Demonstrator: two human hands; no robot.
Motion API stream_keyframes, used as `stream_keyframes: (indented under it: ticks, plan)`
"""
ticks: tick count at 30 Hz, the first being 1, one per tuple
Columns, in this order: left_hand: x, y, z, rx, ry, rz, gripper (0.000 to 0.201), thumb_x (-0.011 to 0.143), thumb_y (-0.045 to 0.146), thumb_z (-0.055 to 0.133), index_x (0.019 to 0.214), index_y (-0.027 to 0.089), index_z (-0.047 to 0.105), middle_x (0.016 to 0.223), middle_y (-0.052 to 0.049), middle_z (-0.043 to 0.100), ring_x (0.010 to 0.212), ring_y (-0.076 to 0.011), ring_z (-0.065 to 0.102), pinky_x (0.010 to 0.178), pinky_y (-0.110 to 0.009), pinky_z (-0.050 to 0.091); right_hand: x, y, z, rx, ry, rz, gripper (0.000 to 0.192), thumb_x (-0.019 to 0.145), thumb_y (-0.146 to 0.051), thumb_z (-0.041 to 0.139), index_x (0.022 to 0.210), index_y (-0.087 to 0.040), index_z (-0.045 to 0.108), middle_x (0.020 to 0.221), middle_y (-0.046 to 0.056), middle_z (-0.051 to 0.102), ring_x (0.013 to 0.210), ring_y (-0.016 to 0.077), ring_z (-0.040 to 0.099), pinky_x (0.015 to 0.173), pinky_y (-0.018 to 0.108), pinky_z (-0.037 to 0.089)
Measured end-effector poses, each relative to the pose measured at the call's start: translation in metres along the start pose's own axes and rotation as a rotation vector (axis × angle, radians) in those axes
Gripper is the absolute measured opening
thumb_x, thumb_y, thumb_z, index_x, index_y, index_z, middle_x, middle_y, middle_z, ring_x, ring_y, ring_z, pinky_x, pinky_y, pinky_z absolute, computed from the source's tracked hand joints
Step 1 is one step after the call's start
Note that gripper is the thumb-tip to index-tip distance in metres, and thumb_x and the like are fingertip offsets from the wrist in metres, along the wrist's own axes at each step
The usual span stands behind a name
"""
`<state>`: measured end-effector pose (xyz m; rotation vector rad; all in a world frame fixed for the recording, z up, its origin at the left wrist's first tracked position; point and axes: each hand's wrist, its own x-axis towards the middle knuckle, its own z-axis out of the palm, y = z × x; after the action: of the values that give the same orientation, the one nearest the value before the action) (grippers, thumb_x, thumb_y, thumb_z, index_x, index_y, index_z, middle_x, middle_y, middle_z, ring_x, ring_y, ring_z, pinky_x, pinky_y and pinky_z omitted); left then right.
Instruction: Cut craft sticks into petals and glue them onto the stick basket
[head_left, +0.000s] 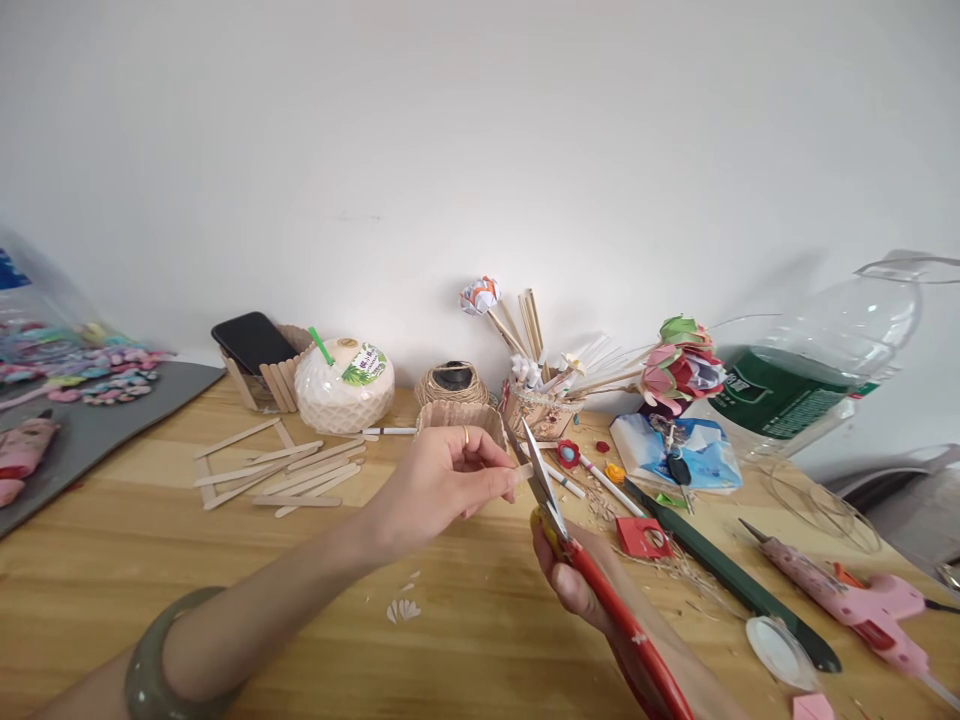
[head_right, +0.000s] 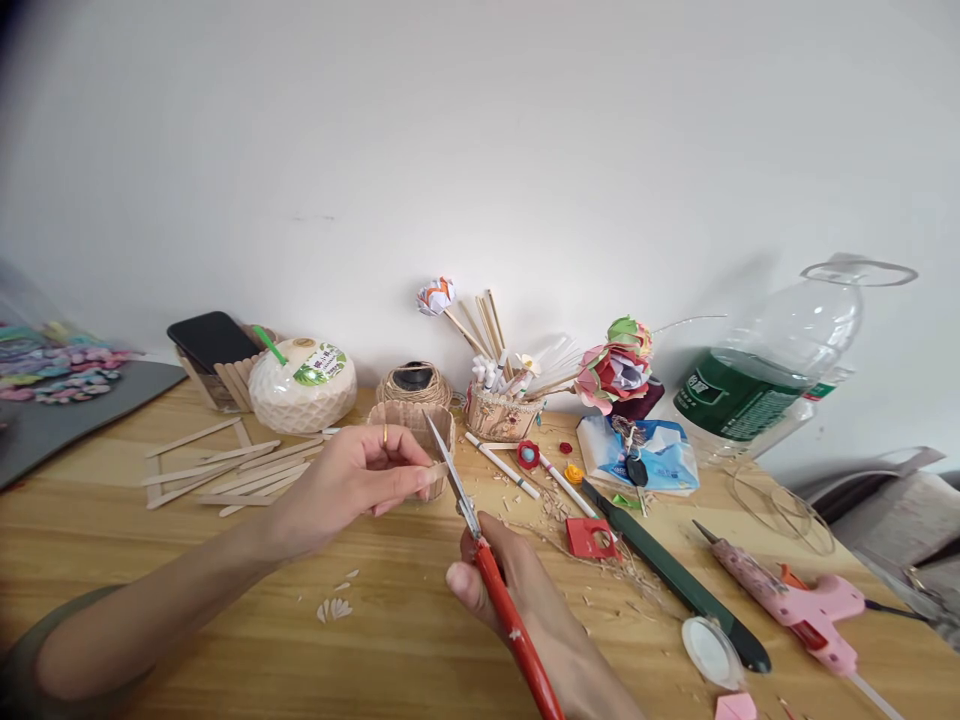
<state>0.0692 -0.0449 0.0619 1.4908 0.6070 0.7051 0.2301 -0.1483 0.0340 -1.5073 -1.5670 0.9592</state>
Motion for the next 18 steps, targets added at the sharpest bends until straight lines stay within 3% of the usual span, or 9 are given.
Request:
stream_keyframes:
  ticks: [7, 13, 18]
  plan:
    - [0.001, 0.003, -0.004, 0.031, 0.001, -0.028, 0.017, 0.074, 0.028, 0.064, 0.069, 0.013, 0.059, 0.064, 0.000, 0.061, 0.046, -0.0046, 0.037, 0.042, -0.019, 0.026, 0.002, -0.006, 0.000, 0.008, -0.035, 0.090, 0.055, 0.070, -0.075, 0.044, 0.066, -0.020, 0.039, 0.064, -0.003, 0.034, 0.060, 0.0136, 0.030, 0.054, 0.025, 0.028]
    - [0.004, 0.005, -0.013, 0.062, -0.013, -0.080, 0.007, 0.069, 0.020, 0.067, 0.071, 0.014, 0.063, 0.064, 0.000, 0.065, 0.059, -0.0083, 0.054, 0.054, -0.019, 0.040, 0.003, -0.005, 0.001, 0.001, -0.063, 0.113, 0.059, 0.066, -0.079, 0.043, 0.065, -0.021, 0.036, 0.064, -0.004, 0.034, 0.061, 0.0131, 0.029, 0.054, 0.024, 0.027]
    - [0.005, 0.008, -0.017, 0.077, 0.035, -0.053, 0.018, 0.067, 0.024, 0.071, 0.066, 0.016, 0.055, 0.058, 0.003, 0.064, 0.051, -0.0065, 0.051, 0.045, -0.017, 0.034, 0.003, -0.001, 0.001, -0.031, -0.080, 0.132, 0.060, 0.067, -0.081, 0.040, 0.067, -0.021, 0.035, 0.067, -0.003, 0.033, 0.062, 0.0137, 0.030, 0.055, 0.025, 0.027]
